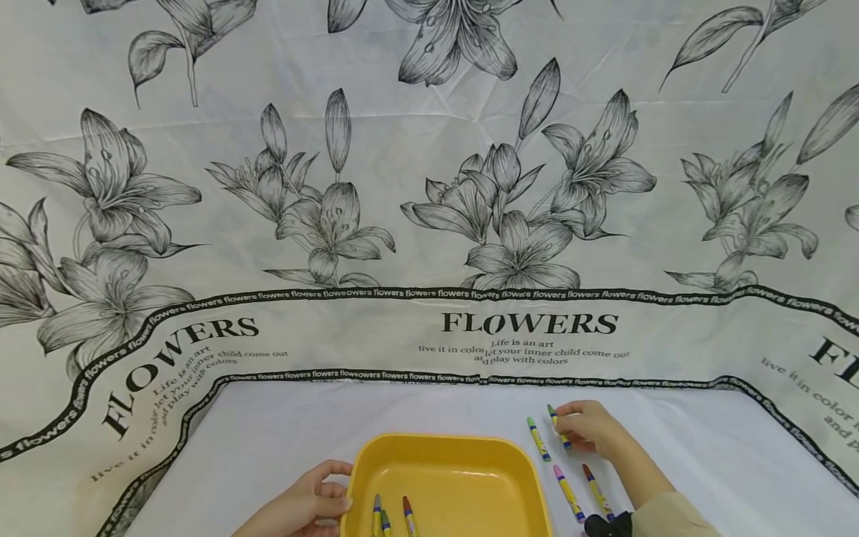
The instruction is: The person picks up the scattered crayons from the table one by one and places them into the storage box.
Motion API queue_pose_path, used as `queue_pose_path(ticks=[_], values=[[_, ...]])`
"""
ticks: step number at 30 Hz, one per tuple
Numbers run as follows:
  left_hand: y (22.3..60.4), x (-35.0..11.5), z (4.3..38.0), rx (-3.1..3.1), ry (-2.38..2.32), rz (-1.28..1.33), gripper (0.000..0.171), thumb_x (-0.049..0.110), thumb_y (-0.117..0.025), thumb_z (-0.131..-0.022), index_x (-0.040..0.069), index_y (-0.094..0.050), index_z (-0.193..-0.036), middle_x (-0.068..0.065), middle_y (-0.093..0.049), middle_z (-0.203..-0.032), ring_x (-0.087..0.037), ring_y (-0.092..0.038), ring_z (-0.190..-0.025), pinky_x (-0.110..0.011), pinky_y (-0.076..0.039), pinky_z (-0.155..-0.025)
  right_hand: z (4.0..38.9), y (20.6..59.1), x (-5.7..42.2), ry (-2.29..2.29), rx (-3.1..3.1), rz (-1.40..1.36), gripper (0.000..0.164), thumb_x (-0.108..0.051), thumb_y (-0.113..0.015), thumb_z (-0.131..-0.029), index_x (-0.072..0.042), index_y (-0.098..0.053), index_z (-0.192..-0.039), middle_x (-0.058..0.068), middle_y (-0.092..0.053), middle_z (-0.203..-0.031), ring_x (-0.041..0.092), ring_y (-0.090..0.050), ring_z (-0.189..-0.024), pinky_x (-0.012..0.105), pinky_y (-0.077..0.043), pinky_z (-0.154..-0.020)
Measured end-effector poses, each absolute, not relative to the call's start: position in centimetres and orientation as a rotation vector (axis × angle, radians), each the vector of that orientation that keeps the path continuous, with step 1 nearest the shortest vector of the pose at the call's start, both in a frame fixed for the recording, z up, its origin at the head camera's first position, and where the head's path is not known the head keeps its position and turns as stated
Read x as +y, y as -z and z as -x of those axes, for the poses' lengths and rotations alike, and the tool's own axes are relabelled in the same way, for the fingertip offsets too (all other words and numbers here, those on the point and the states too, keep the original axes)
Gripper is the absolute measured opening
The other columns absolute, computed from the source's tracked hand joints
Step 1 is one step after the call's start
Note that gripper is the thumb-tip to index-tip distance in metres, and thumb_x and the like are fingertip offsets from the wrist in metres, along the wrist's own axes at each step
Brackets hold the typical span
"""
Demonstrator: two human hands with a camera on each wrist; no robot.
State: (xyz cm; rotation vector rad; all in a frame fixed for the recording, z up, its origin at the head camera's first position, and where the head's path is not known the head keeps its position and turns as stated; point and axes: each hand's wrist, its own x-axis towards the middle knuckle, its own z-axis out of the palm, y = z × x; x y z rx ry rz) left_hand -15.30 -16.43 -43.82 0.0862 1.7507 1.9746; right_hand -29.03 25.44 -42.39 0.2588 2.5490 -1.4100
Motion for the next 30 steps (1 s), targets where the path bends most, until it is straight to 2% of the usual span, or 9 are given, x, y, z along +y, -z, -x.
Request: queue_pose_path(ticks=[4, 11, 21, 27, 30], values=[[43.8, -16.5, 15.3, 1.745, -1.975, -0.084, 0.048, 0.004, -0.058, -0.089, -0.003, -0.032, -0.129, -0.007, -0.060, -0.088, -0.011, -0.059, -0.070, -0.022, -0.053, -0.068, 28.8, 41.6, 25.1, 1.460, 2.499, -0.239, 0.041, -0.008, -0.063, -0.080, 0.004, -0.055, -0.119, 0.010, -0.061, -0.088, 0.020, -0.054, -0.074, 0.029, -0.052, -0.064], [43.9, -16.6, 15.3, 1.749, -1.975, -0.079, 0.048, 0.004, -0.058, -0.089, -0.003, -0.032, -0.129, -0.007, -0.060, -0.087, -0.011, -0.059, -0.070, -0.023, -0.053, -0.068, 28.0, 40.8, 24.4, 1.618, 2.361, -0.157, 0.041, -0.006, -0.065, -0.080, 0.003, -0.056, -0.118, 0.004, -0.058, -0.078, 0.014, -0.054, -0.065, 0.026, -0.053, -0.060], [44.2, -16.9, 15.4, 1.776, -1.969, -0.097, 0.046, 0.003, -0.056, -0.090, -0.003, -0.033, -0.129, -0.006, -0.060, -0.087, -0.010, -0.056, -0.068, -0.021, -0.051, -0.065, 25.6, 39.2, 23.0, 1.713, 2.090, 0.054, 0.046, -0.006, -0.063, -0.079, 0.003, -0.052, -0.123, 0.003, -0.058, -0.086, 0.013, -0.052, -0.071, 0.025, -0.051, -0.064], [44.0, -16.6, 15.5, 1.728, -1.991, -0.072, 0.049, 0.003, -0.057, -0.089, -0.002, -0.031, -0.130, -0.009, -0.060, -0.092, -0.012, -0.060, -0.072, -0.024, -0.053, -0.069, 24.6, 38.5, 21.9, 1.718, 2.014, 0.185, 0.046, -0.008, -0.062, -0.081, 0.004, -0.050, -0.123, 0.003, -0.062, -0.088, 0.012, -0.054, -0.072, 0.024, -0.050, -0.065], [44.1, -16.5, 15.5, 1.735, -1.986, -0.086, 0.048, 0.003, -0.057, -0.089, -0.002, -0.032, -0.130, -0.007, -0.059, -0.088, -0.010, -0.056, -0.067, -0.021, -0.051, -0.065, 24.0, 38.5, 21.2, 1.726, 1.968, 0.213, 0.047, -0.009, -0.062, -0.082, 0.005, -0.048, -0.124, 0.004, -0.061, -0.089, 0.012, -0.056, -0.073, 0.024, -0.051, -0.065]])
